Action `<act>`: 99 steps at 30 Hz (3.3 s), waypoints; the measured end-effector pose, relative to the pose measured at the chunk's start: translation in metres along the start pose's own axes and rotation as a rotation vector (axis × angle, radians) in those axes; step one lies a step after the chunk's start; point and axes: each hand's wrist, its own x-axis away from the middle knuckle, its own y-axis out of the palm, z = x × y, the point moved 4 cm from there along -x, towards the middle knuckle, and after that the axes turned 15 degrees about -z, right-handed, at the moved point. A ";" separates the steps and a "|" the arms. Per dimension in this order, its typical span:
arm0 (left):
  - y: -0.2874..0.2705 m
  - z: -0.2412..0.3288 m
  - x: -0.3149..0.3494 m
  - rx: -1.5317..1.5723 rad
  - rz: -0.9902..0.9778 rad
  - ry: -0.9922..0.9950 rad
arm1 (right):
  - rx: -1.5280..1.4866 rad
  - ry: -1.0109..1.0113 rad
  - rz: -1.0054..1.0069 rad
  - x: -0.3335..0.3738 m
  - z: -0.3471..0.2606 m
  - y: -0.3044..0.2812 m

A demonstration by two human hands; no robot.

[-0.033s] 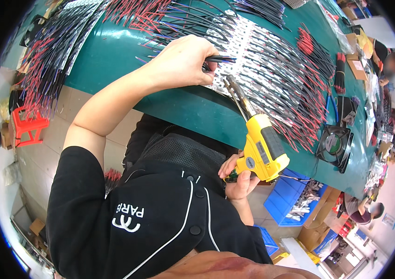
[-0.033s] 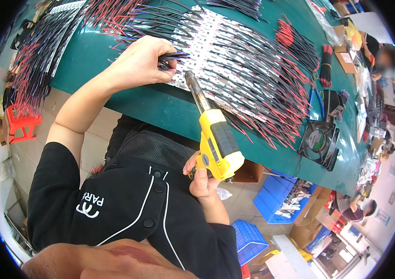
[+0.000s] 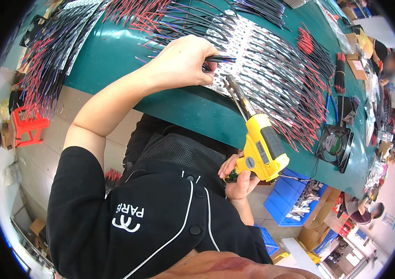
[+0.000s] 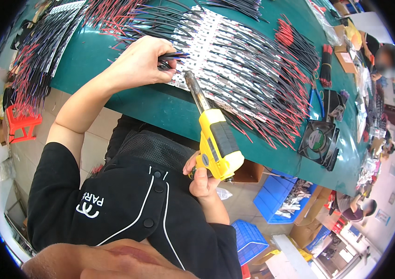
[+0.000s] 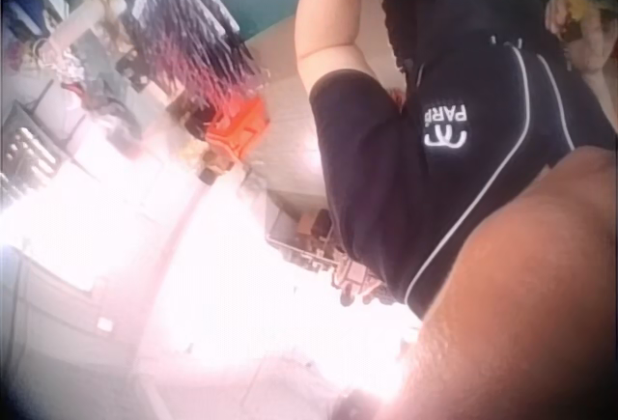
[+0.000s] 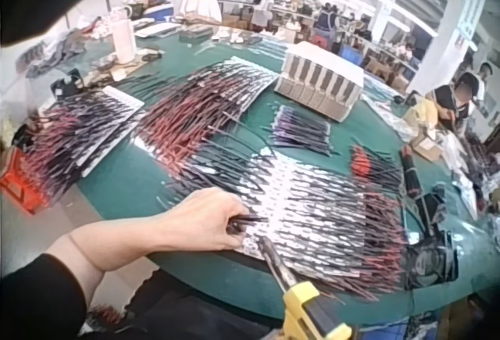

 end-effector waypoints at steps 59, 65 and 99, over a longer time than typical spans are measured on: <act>0.002 0.000 -0.001 -0.146 0.008 0.124 | 0.058 0.034 0.006 0.004 0.000 0.007; 0.002 0.002 -0.002 -0.140 -0.030 0.110 | 0.064 0.042 0.017 0.003 -0.001 0.007; 0.003 -0.002 -0.001 -0.073 -0.046 0.033 | 0.058 0.025 0.011 0.002 -0.004 0.005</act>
